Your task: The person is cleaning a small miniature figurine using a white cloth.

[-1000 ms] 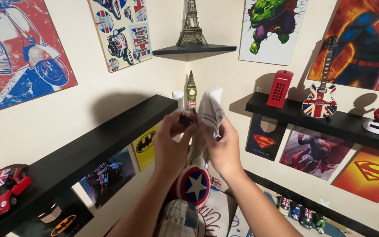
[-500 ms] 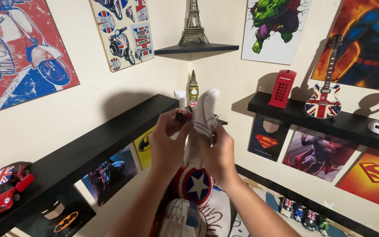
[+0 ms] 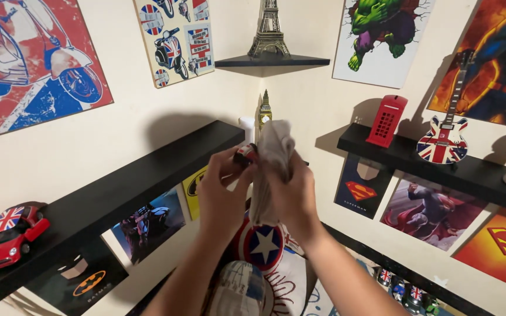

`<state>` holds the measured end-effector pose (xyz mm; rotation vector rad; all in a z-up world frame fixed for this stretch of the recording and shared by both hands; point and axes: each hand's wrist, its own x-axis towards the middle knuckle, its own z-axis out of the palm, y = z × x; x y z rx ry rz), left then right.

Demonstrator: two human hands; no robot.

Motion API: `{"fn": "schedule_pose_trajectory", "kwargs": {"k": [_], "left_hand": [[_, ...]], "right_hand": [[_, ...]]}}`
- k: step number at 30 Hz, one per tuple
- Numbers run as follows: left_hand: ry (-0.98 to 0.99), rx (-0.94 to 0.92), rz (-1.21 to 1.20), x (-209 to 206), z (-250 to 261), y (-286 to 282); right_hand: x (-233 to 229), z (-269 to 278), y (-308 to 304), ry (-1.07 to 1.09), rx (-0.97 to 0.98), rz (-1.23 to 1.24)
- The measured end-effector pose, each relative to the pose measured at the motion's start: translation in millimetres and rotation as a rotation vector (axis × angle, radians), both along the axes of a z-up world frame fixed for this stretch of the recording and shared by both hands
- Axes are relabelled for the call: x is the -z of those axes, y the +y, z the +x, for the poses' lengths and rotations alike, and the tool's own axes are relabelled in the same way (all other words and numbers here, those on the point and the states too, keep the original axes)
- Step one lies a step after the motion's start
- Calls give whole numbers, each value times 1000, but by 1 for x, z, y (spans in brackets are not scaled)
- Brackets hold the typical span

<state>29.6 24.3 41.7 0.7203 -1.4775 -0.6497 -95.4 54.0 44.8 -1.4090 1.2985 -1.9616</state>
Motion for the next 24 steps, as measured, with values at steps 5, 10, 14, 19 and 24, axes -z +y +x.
{"fn": "schedule_pose_trajectory", "kwargs": {"k": [5,10,14,19,24], "left_hand": [[53,-56,-4,4,1,-8],[100,-22,8,10,6,-10],[-1,-83,-12,10,4,-6],[65,-73,0,8,14,-7],[6,-98,-24,2,21,4]], "right_hand": [[3,6,6,144,7,-116],[2,0,-1,265,-12,-47],[2,0,0,218,55,-13],[3,2,1,252,-37,17],[-3,8,-7,230,30,-7]]}}
